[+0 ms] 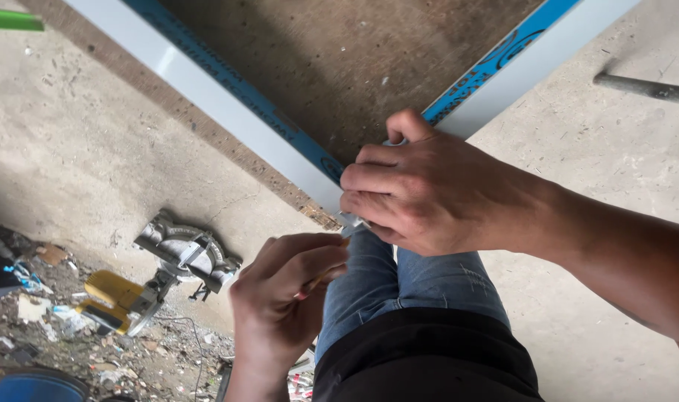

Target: The person uses a power drill to create holes in small metal pieces held by pliers. They then position these pieces onto the corners of a rectangular aluminum frame and secure them using a manual rivet gun.

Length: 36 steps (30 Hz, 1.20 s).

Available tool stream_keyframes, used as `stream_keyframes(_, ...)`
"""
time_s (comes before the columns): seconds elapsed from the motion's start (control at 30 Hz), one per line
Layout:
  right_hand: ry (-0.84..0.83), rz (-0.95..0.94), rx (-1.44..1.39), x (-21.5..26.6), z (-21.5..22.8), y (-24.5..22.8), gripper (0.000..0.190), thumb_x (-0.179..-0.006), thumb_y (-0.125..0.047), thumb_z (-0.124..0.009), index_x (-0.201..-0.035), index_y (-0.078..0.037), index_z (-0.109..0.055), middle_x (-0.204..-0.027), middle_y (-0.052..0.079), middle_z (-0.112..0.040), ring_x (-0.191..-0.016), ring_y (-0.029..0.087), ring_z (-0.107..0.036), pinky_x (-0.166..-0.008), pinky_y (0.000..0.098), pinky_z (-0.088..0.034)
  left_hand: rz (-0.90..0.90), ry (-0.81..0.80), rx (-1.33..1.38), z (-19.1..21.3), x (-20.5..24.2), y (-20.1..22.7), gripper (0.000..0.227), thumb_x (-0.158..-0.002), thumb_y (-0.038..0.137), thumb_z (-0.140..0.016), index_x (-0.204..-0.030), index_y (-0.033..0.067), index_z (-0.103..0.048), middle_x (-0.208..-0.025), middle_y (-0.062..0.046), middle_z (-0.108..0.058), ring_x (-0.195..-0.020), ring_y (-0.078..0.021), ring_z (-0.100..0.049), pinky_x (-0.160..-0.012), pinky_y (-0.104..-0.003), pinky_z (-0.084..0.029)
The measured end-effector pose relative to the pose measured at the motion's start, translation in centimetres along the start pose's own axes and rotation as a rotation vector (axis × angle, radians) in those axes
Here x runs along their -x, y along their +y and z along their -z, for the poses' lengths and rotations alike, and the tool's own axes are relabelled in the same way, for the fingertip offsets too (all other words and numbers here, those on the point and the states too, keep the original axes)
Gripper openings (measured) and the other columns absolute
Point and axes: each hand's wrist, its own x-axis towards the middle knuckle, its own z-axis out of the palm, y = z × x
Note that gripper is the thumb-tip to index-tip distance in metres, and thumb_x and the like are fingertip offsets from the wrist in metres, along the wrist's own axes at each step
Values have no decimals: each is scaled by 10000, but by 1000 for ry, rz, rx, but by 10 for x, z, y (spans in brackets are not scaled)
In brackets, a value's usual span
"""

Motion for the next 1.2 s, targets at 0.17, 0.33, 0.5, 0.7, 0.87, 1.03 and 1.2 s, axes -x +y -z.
stream_keyframes(0.17, -35, -7, -36, 0, 0, 0, 79, -928, -115, -702, -958, -138, -634, -910, -21, -563, -841, 184, -574, -810, 404, -371, -36, -31, -24, -5, 0, -5, 197, -914, -40, -702, -1003, 135, -706, -1049, -49, -755, -884, -177, -725, -804, -277, -553)
stream_keyframes(0.33, -55, -16, -8, -2, 2, 0, 59, -944, -140, -687, -943, -151, -629, -894, -26, -562, -820, 188, -563, -774, 398, -363, -68, -27, -24, -10, 0, -8, 209, -939, -65, -667, -1018, 127, -693, -1092, -78, -734, -933, -195, -731, -787, -261, -582)
stream_keyframes(0.5, -61, 4, 35, 0, 0, 1, 95, -917, -182, -703, -907, -146, -616, -884, -23, -540, -804, 189, -553, -763, 393, -365, -94, -49, -54, -14, 0, -13, 221, -938, -80, -664, -1025, 123, -682, -1088, -87, -731, -935, -210, -740, -780, -278, -581)
stream_keyframes(0.7, -49, 14, 100, 1, -1, 1, 77, -891, -165, -707, -901, -151, -632, -906, -26, -542, -795, 190, -542, -758, 391, -378, -99, -38, -57, -16, -1, -14, 216, -943, -70, -648, -1018, 126, -702, -1095, -89, -729, -891, -181, -748, -737, -247, -593)
stream_keyframes(0.87, -30, 8, 99, 1, -1, 1, 58, -953, -120, -631, -909, -150, -655, -862, -23, -530, -771, 198, -535, -747, 394, -381, -141, -35, -95, -17, -3, -15, 190, -952, -60, -659, -997, 121, -698, -1078, -86, -737, -885, -201, -738, -759, -271, -581)
stream_keyframes(1.03, -19, 6, 96, 1, -2, 1, 117, -962, -77, -596, -893, -158, -644, -848, -27, -526, -756, 195, -525, -733, 387, -378, -186, -18, -106, -19, -5, -16, 200, -949, -89, -639, -973, 103, -691, -1067, -98, -743, -775, -201, -674, -699, -280, -543)
stream_keyframes(1.2, -25, 2, 103, 1, -2, 1, 152, -974, -63, -562, -878, -160, -629, -838, -24, -514, -752, 192, -523, -745, 387, -383, -245, -36, -147, -19, -4, -19, 198, -973, -89, -605, -1001, 94, -673, -1083, -111, -732, -747, -224, -643, -681, -315, -507)
